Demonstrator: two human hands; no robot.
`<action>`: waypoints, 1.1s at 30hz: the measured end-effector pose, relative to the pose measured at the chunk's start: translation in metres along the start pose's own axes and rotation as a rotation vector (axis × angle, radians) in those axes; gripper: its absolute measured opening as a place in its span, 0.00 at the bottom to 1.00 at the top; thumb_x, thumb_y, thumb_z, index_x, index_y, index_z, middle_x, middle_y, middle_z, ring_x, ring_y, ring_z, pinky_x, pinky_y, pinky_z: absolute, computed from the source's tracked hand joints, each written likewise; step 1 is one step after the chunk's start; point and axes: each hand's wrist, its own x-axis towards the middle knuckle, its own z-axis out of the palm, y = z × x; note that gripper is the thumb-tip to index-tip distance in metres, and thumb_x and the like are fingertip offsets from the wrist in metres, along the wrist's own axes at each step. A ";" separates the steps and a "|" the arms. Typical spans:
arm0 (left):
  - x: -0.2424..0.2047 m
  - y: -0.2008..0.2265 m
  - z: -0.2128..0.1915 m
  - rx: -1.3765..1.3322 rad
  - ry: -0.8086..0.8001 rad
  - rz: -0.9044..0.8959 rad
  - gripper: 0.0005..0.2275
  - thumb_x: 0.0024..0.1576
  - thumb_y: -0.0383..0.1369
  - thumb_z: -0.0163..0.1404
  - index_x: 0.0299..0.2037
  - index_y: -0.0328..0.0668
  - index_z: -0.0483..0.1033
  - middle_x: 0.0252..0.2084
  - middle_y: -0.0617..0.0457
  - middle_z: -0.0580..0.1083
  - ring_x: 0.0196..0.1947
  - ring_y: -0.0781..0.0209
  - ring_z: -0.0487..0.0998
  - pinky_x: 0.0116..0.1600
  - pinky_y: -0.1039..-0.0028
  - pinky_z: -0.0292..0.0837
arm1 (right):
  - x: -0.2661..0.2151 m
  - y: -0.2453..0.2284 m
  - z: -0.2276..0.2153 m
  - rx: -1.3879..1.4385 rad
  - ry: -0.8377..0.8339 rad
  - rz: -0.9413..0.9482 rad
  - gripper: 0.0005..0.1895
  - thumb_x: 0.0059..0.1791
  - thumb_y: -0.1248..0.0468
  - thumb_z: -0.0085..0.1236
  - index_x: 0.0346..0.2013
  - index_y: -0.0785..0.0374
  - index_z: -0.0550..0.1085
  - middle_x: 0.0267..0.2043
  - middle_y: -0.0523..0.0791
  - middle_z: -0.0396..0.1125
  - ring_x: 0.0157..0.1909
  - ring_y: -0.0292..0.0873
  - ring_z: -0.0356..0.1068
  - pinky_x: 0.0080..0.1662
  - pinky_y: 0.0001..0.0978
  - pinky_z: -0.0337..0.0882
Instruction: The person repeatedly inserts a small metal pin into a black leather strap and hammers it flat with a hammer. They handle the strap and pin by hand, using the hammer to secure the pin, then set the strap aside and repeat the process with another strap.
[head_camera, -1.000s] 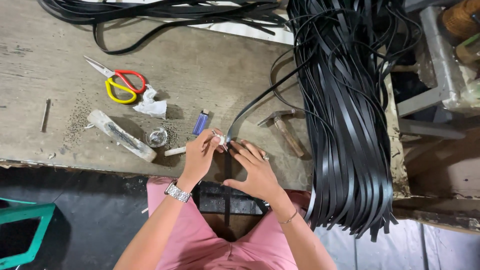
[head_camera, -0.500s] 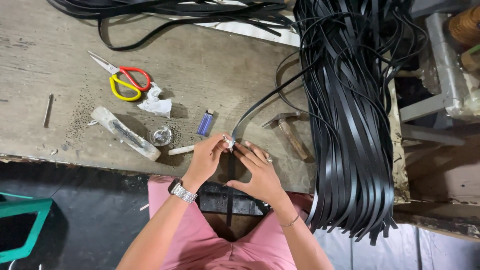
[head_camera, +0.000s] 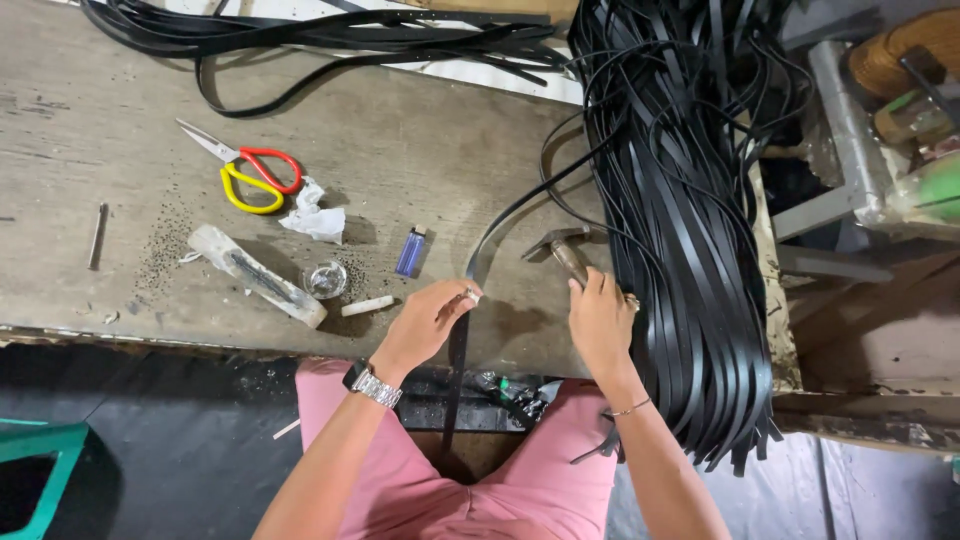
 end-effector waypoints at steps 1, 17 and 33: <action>0.001 -0.001 0.001 0.002 0.006 0.013 0.08 0.64 0.34 0.52 0.39 0.36 0.77 0.33 0.42 0.79 0.34 0.46 0.83 0.40 0.65 0.79 | 0.001 -0.002 -0.002 0.156 -0.108 0.114 0.19 0.57 0.48 0.49 0.51 0.59 0.74 0.37 0.46 0.71 0.36 0.49 0.75 0.40 0.44 0.74; 0.002 -0.009 0.003 -0.030 -0.003 0.117 0.04 0.65 0.31 0.51 0.39 0.43 0.77 0.29 0.49 0.73 0.30 0.54 0.77 0.39 0.66 0.74 | -0.012 -0.037 -0.133 0.864 -0.212 -0.033 0.19 0.55 0.42 0.50 0.33 0.51 0.73 0.11 0.41 0.62 0.12 0.44 0.66 0.22 0.36 0.68; 0.000 -0.022 0.007 -0.053 -0.014 0.006 0.08 0.65 0.30 0.51 0.50 0.38 0.79 0.37 0.43 0.80 0.40 0.47 0.83 0.44 0.62 0.80 | -0.013 -0.012 -0.057 0.606 -0.045 0.134 0.20 0.55 0.39 0.48 0.38 0.50 0.70 0.22 0.53 0.69 0.29 0.64 0.73 0.35 0.56 0.69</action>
